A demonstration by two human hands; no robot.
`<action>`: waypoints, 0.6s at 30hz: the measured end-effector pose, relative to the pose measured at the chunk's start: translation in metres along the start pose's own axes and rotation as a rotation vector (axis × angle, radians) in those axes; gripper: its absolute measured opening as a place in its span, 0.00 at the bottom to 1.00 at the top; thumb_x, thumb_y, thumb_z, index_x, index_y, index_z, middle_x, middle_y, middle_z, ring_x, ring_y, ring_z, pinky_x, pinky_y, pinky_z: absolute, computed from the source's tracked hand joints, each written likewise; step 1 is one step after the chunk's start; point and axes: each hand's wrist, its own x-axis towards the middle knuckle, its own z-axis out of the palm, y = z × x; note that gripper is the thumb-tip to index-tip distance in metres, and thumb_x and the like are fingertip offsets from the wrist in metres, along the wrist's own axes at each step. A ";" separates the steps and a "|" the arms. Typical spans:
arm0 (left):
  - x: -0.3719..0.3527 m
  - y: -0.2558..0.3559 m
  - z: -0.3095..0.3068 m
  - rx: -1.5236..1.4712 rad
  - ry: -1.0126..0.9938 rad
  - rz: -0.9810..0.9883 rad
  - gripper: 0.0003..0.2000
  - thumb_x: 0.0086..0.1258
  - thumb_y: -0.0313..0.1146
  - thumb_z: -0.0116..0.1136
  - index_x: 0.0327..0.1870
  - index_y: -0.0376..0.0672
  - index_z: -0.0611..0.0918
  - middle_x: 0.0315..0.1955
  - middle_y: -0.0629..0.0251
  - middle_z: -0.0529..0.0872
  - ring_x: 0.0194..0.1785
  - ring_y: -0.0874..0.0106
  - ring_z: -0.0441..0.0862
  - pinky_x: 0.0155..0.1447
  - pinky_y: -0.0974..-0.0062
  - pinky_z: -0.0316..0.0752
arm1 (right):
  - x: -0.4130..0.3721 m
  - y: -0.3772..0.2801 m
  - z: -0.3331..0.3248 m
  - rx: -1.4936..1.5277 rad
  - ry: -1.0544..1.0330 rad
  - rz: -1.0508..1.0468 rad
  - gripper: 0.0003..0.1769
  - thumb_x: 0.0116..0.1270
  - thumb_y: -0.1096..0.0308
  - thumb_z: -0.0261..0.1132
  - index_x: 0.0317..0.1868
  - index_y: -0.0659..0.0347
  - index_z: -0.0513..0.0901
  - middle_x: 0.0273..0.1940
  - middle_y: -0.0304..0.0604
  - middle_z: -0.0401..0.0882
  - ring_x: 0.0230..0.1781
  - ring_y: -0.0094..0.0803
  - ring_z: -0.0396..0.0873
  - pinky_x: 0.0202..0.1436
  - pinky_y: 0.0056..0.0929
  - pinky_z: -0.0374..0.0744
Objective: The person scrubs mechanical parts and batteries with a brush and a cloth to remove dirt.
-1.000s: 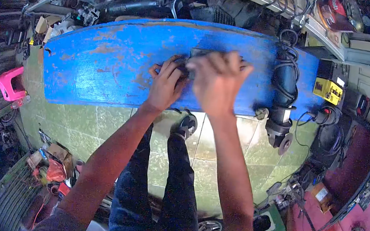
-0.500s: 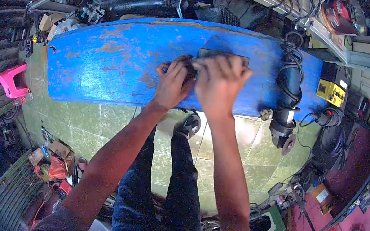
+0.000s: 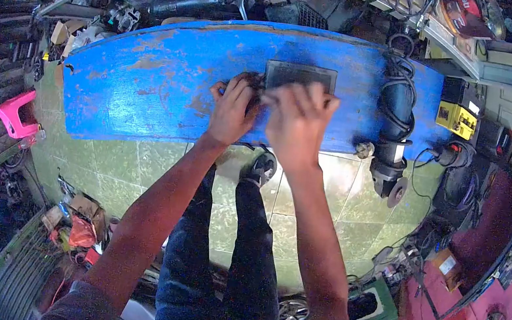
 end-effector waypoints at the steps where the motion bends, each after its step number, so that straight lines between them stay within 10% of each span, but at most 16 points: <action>1: -0.001 0.001 -0.001 0.000 -0.004 0.001 0.12 0.69 0.36 0.64 0.50 0.46 0.81 0.56 0.65 0.82 0.67 0.64 0.74 0.61 0.50 0.57 | -0.003 -0.004 -0.002 0.059 -0.071 -0.113 0.08 0.54 0.73 0.73 0.31 0.46 0.87 0.34 0.32 0.85 0.43 0.38 0.74 0.49 0.43 0.63; 5: 0.002 0.000 -0.003 -0.012 -0.010 0.019 0.12 0.69 0.35 0.64 0.50 0.46 0.82 0.55 0.65 0.82 0.67 0.64 0.74 0.61 0.50 0.57 | -0.002 0.030 0.000 -0.049 0.118 0.237 0.11 0.50 0.73 0.74 0.33 0.45 0.86 0.33 0.31 0.83 0.44 0.37 0.74 0.50 0.41 0.63; 9: 0.000 -0.002 0.002 -0.019 -0.006 -0.011 0.12 0.69 0.36 0.64 0.50 0.46 0.82 0.57 0.67 0.82 0.68 0.64 0.73 0.61 0.49 0.57 | -0.004 -0.006 -0.001 -0.004 -0.053 -0.079 0.10 0.51 0.73 0.74 0.31 0.45 0.87 0.34 0.32 0.85 0.43 0.38 0.74 0.50 0.43 0.63; 13: 0.001 0.001 -0.001 0.005 -0.004 0.023 0.11 0.69 0.36 0.64 0.50 0.46 0.82 0.58 0.68 0.82 0.69 0.64 0.73 0.61 0.49 0.57 | 0.020 0.017 0.004 -0.013 0.135 0.258 0.12 0.48 0.74 0.73 0.31 0.44 0.87 0.34 0.31 0.84 0.43 0.37 0.74 0.50 0.44 0.63; 18: 0.002 0.001 -0.001 0.009 0.021 0.034 0.10 0.70 0.38 0.65 0.48 0.48 0.82 0.58 0.68 0.82 0.70 0.65 0.72 0.61 0.50 0.57 | 0.029 -0.003 0.011 -0.075 0.021 0.032 0.09 0.50 0.73 0.74 0.29 0.45 0.86 0.35 0.32 0.84 0.44 0.38 0.75 0.50 0.44 0.63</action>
